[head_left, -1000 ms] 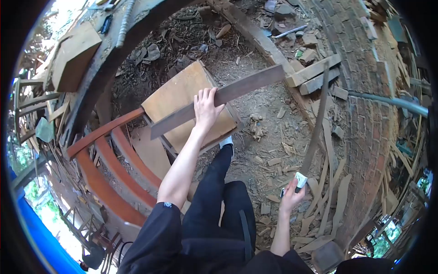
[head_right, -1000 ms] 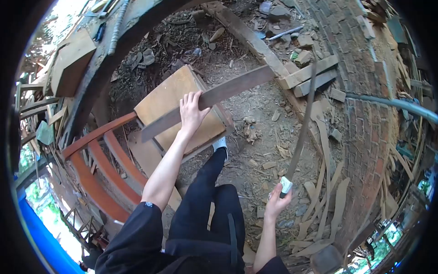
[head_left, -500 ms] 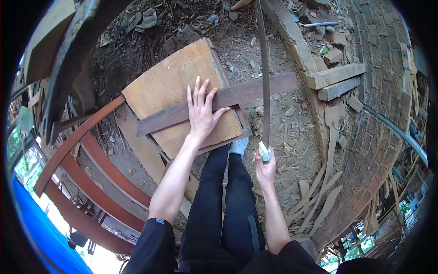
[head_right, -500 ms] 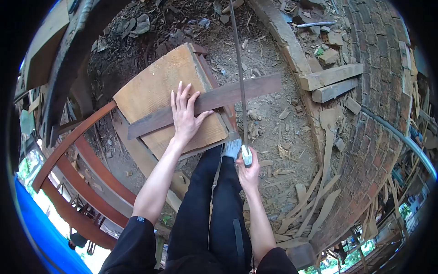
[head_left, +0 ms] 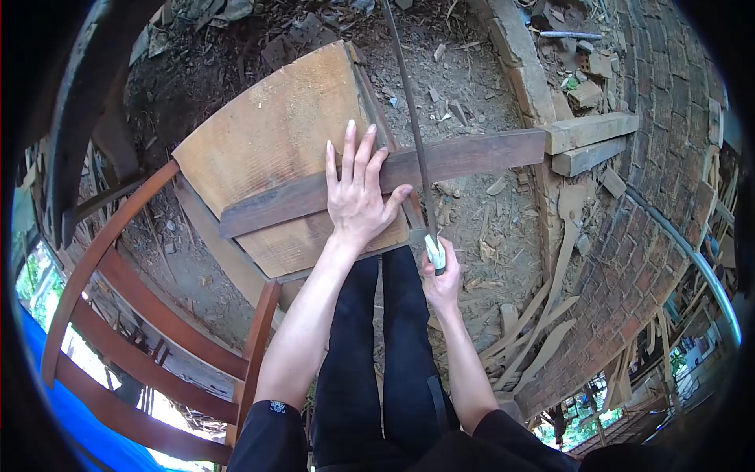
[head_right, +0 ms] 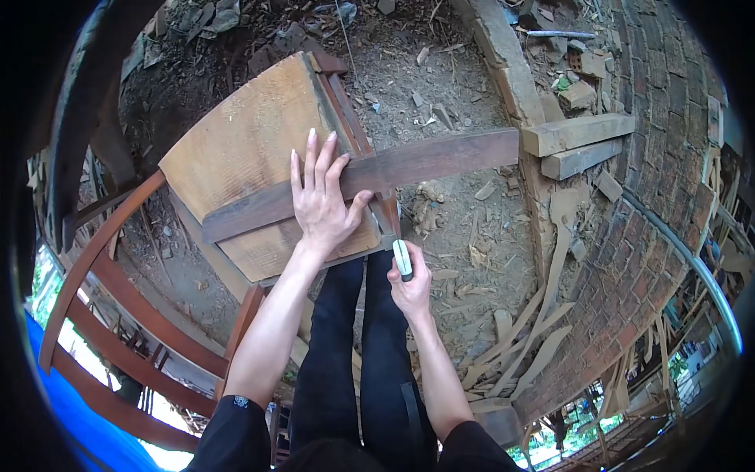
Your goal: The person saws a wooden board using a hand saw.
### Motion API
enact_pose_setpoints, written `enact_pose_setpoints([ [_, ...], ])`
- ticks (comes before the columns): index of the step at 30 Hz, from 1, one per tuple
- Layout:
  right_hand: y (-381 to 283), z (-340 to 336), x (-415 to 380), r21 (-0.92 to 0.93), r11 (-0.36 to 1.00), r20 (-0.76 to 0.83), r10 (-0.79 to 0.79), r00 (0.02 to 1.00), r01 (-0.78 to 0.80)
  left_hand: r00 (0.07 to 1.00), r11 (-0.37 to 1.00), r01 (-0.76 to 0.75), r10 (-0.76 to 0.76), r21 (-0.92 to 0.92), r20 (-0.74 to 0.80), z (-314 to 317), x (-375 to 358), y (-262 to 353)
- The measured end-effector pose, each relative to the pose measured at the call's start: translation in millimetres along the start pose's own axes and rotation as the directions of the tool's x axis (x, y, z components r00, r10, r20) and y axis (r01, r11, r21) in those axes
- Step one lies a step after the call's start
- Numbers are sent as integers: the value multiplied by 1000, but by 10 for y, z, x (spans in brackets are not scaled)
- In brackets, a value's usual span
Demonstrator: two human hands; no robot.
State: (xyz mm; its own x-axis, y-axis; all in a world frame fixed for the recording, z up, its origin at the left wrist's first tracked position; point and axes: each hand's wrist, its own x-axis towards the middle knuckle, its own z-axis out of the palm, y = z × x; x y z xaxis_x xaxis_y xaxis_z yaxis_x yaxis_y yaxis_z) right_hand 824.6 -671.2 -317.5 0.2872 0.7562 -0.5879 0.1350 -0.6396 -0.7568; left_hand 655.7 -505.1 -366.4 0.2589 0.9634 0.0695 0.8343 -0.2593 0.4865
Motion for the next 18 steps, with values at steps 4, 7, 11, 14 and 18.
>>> enact_pose_setpoints([
  [4, 62, 10, 9, 41, 997, 21, -62, 998, 61, 999, 1000, 21, -21, 8, -47, 22, 15, 34],
  [7, 169, 7, -7, 14, 994, 18, -105, 994, 105, 999, 999, 25, -24, 25, -46, 26, 12, 43],
  [11, 320, 44, -74, 7, 992, -11, -122, 992, 122, 996, 998, 54, -53, 16, -65, 24, 29, 70],
  [14, 291, 55, -95, 23, 992, -18, -120, 993, 120, 995, 998, 67, -65, 19, -74, 30, 30, 75],
  [18, 348, 93, -21, 30, 991, -44, -133, 990, 134, 994, 997, 71, -68, 32, -86, 25, 36, 91],
])
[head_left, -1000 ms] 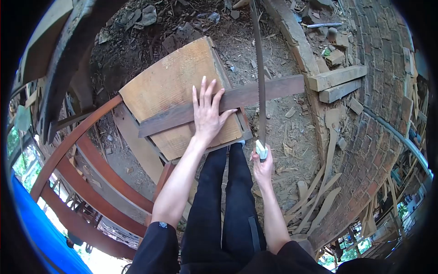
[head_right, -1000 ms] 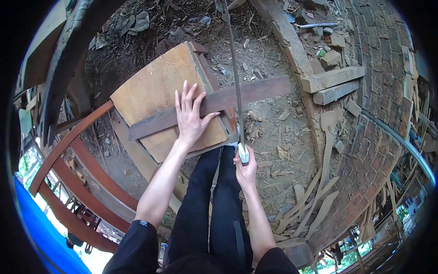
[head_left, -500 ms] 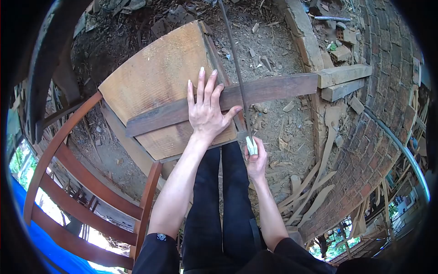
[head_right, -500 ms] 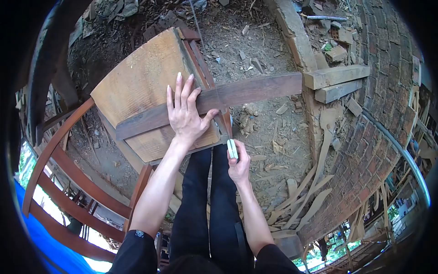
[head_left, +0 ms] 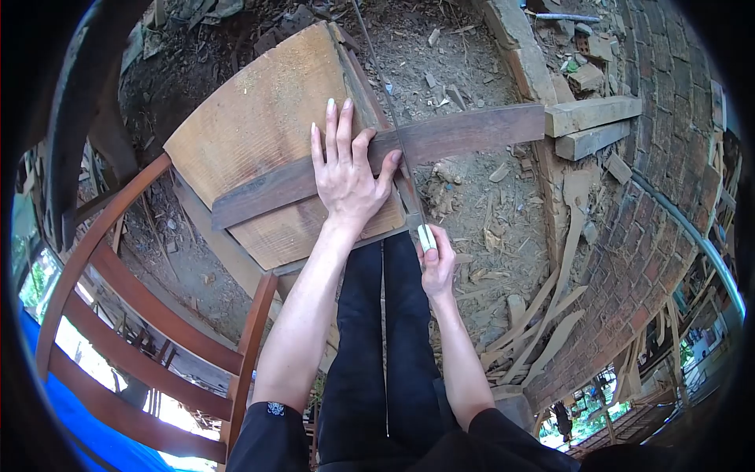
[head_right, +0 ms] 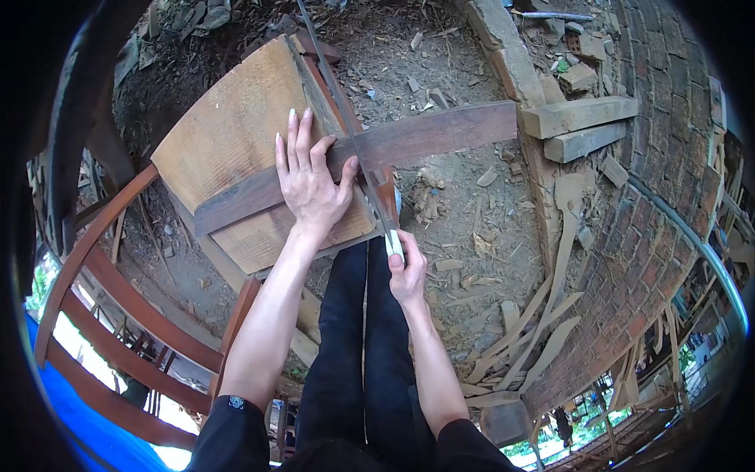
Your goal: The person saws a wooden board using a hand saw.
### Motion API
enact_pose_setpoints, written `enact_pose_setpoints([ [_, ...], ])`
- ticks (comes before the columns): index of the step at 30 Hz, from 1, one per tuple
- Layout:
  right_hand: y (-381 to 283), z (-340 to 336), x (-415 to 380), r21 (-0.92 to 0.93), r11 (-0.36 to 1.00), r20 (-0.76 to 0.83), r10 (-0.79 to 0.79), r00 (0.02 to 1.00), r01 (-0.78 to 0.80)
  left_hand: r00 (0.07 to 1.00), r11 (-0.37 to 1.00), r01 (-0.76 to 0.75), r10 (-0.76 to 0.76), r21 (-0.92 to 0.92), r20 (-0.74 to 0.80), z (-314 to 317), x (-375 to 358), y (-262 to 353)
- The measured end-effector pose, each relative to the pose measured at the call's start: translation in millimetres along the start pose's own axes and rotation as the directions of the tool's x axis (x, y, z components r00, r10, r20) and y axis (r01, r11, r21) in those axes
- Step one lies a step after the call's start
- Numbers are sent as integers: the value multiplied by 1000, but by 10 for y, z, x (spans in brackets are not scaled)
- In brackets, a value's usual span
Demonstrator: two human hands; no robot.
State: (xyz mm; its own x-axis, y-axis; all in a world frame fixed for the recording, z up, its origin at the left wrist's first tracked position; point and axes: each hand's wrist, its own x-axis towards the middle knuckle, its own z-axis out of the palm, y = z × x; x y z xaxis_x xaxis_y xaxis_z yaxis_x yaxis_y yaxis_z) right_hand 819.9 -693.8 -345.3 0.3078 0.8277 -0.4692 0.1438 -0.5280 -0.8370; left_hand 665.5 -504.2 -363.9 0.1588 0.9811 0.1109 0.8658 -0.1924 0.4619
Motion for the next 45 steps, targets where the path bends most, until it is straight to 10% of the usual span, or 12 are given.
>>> enact_pose_setpoints([
  [30, 129, 46, 43, 86, 996, 46, 2, 999, -6, 995, 997, 76, -78, -34, -60, -850, -703, 120],
  [32, 105, 47, 26, 68, 998, 49, 1, 999, -4, 875, 916, 400, -389, 21, 288, -1114, -1236, 273],
  [34, 85, 34, 16, 76, 997, 54, 9, 998, -13, 647, 867, 376, -499, 329, 576, -1485, -1618, 533],
  [36, 110, 37, 16, 45, 999, 38, 5, 999, -7, 165, 784, 325, -598, 529, 784, -1638, -2074, 542],
  [38, 15, 22, 18, 68, 997, 54, 27, 998, -31, 212, 728, 608, -534, 318, 818, -1784, -2522, 455],
  [45, -135, -34, 32, 130, 991, 94, 14, 995, -26, 345, 795, 598, -364, 95, 865, -2233, -2549, 689],
])
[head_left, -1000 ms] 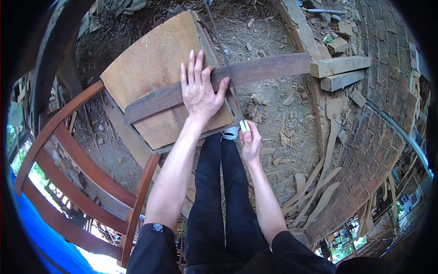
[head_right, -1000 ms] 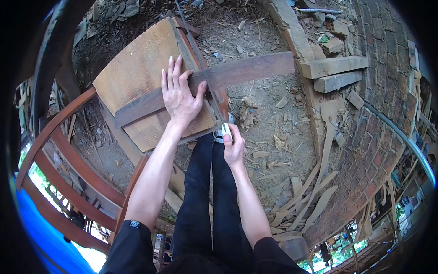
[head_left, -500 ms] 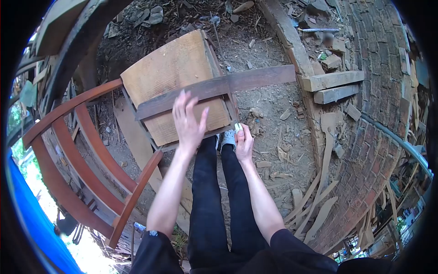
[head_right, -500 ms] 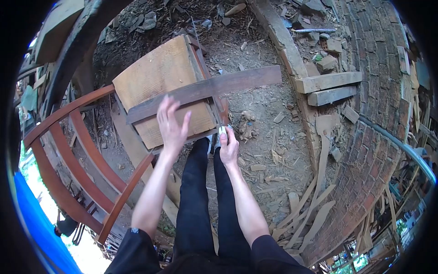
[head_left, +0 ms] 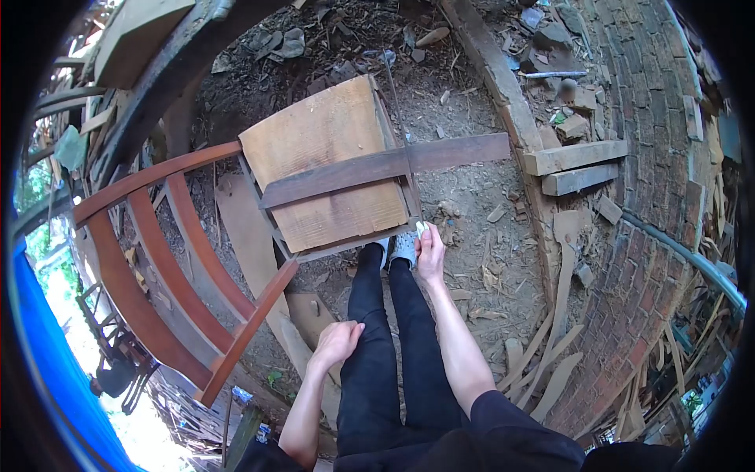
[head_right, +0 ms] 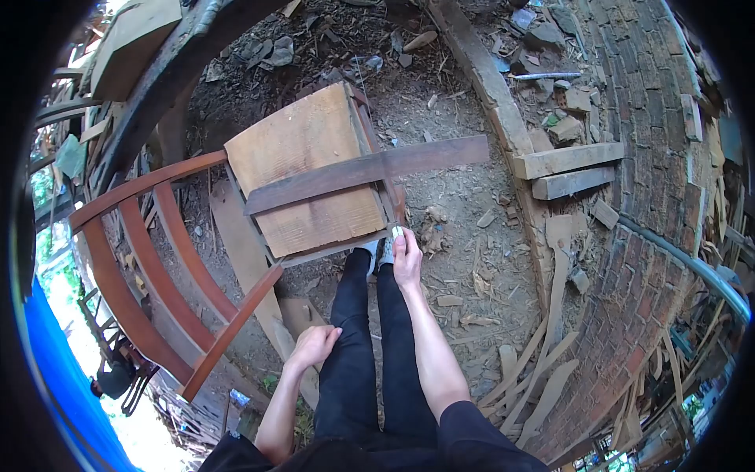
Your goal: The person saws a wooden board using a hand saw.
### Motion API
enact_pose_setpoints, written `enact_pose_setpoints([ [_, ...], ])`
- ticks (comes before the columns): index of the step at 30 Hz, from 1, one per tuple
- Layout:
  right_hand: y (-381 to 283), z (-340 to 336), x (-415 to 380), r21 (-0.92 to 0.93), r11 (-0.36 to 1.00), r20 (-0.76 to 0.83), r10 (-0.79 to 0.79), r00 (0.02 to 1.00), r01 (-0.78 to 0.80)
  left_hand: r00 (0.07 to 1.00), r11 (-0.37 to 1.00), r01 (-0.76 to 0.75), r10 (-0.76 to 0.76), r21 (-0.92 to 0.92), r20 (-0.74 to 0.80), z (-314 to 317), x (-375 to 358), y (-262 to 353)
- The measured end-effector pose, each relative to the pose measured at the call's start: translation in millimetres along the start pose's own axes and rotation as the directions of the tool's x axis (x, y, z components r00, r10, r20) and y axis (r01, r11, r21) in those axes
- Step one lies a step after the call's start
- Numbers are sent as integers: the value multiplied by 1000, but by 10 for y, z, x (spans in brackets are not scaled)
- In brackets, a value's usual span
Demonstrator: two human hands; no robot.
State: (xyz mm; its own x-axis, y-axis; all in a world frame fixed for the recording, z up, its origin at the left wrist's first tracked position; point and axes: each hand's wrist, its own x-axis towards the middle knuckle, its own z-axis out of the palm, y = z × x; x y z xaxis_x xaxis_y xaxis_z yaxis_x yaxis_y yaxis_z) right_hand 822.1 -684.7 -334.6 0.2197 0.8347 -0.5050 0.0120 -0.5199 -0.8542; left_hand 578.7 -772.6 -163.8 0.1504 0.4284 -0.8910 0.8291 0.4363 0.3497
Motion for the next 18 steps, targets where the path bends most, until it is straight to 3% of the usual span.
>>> enact_pose_setpoints([
  [1, -10, -19, -9, 7, 1000, 15, 21, 1000, -21, 1000, 1000, -7, 7, 0, 0, -49, 1, -36],
  [3, -12, -26, 14, 19, 1000, 41, 8, 999, -9, 984, 958, -24, -28, -284, -178, -204, 12, -111],
  [5, -8, -40, 10, 40, 999, 35, -21, 999, 20, 971, 826, -70, -72, -559, -227, -658, -14, -9],
  [7, -1, -61, 19, 45, 999, 43, -12, 999, 10, 887, 747, -270, -53, -607, -460, -1089, 25, 125],
  [9, 5, -88, 36, 27, 1000, 63, -8, 998, 6, 853, 760, -338, -2, -555, -523, -1501, 166, 180],
  [11, 56, -105, 66, 35, 999, 65, -14, 998, 12, 736, 746, -482, 60, -459, -674, -1784, 353, 456],
  [13, 53, -123, 79, -22, 1000, 76, -13, 997, 15, 680, 817, -469, 91, -336, -727, -2013, 509, 816],
  [15, 9, -105, 78, -15, 1000, 61, -19, 998, 20, 534, 872, -487, 256, -45, -805, -2099, 901, 925],
  [16, -2, -99, 68, -7, 1000, 44, -17, 999, 17, 505, 882, -459, 357, 106, -785, -2135, 1064, 995],
  [17, 1, -99, 67, -9, 1000, 38, -12, 999, 12, 560, 905, -408, 353, 121, -750, -2121, 1231, 1074],
  [18, -7, -106, 72, -43, 999, 37, -12, 999, 14, 496, 893, -397, 402, 210, -770, -2042, 1468, 1112],
])
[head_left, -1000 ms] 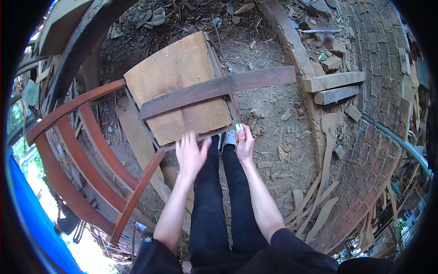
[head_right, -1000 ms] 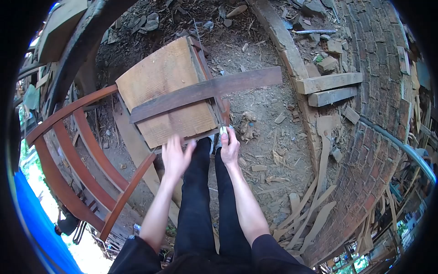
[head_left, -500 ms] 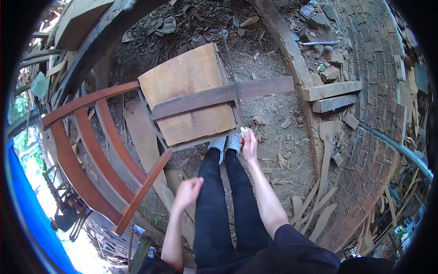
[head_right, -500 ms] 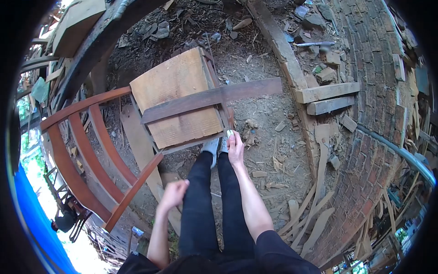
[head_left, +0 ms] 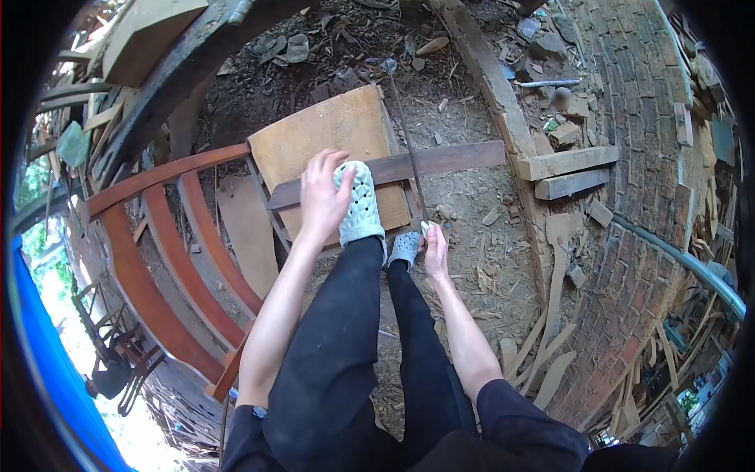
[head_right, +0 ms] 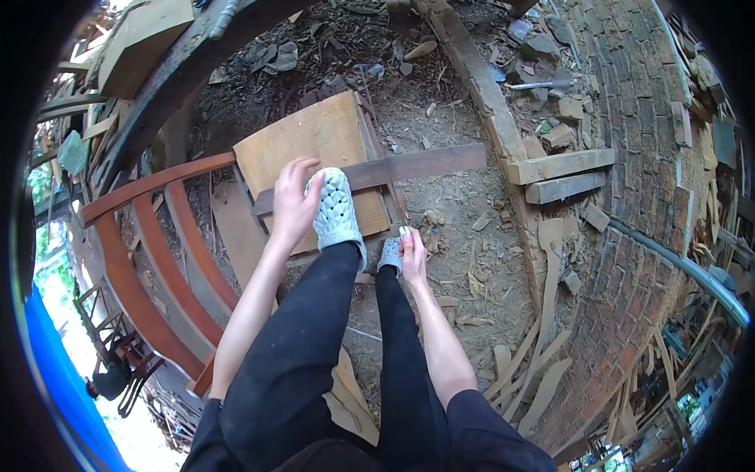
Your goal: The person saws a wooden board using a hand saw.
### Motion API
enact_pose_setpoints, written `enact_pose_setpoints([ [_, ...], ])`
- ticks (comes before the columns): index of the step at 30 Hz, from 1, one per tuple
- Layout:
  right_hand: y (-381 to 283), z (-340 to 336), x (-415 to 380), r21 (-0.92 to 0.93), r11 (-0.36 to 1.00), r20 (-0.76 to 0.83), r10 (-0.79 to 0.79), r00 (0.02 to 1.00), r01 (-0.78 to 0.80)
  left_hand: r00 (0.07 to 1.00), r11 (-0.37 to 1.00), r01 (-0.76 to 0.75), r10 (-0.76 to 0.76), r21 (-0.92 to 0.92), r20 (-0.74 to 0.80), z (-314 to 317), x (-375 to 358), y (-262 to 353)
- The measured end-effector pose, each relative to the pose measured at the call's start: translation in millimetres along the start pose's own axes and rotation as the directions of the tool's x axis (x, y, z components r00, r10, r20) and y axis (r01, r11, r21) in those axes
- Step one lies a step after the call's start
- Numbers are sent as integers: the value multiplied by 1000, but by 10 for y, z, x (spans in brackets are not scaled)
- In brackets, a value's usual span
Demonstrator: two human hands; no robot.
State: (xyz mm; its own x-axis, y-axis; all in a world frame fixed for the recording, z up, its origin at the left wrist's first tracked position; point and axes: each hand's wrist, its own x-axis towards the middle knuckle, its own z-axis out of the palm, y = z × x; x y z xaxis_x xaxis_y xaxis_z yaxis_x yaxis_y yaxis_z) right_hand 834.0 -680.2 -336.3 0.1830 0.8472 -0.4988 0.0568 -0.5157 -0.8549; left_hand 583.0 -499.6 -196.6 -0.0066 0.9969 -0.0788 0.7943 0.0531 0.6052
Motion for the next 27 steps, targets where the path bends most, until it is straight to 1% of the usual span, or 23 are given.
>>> enact_pose_setpoints([
  [1, 0, -13, 6, -37, 999, 1, 4, 1000, -4, 997, 996, -61, 64, 61, -45, 260, 47, -65],
  [2, 5, 1, 4, -42, 999, -6, 17, 1000, -17, 998, 997, -58, 60, 55, -32, 476, 93, -112],
  [4, 61, 41, 39, -104, 993, -53, -66, 996, 60, 965, 925, -214, 250, 313, -78, 817, 179, -160],
  [5, 80, 50, 72, -113, 992, -51, -59, 997, 53, 968, 929, -208, 241, 306, -75, 937, 192, -220],
  [7, 135, 39, 79, -128, 987, -50, -105, 993, 97, 971, 964, -203, 221, 170, -94, 1064, 197, -240],
  [9, 150, 62, 65, -129, 990, -64, -66, 996, 57, 979, 975, -186, 195, 121, -64, 1077, 191, -323],
  [11, 90, 73, 81, -120, 992, -50, -40, 998, 33, 971, 970, -208, 220, 122, -94, 1062, 187, -347],
  [12, 91, 84, 90, -120, 993, -50, -23, 999, 17, 962, 963, -222, 241, 151, -129, 1068, 193, -344],
  [15, 80, 116, 74, -121, 992, -66, -28, 997, 20, 972, 975, -180, 197, 130, -129, 1085, 204, -336],
  [19, 78, 138, 63, -128, 991, -93, -53, 994, 41, 977, 973, -190, 201, 131, -72, 1083, 231, -352],
  [24, 43, 132, 26, -61, 995, -102, 77, 992, -84, 973, 968, -206, 218, 144, -77, 1104, 248, -358],
  [25, 56, 145, 24, -58, 995, -112, 80, 990, -87, 972, 967, -214, 225, 140, -70, 1103, 246, -349],
  [27, 98, 174, 41, -93, 996, -156, 1, 988, -16, 973, 966, -211, 222, 151, -60, 1095, 248, -328],
])
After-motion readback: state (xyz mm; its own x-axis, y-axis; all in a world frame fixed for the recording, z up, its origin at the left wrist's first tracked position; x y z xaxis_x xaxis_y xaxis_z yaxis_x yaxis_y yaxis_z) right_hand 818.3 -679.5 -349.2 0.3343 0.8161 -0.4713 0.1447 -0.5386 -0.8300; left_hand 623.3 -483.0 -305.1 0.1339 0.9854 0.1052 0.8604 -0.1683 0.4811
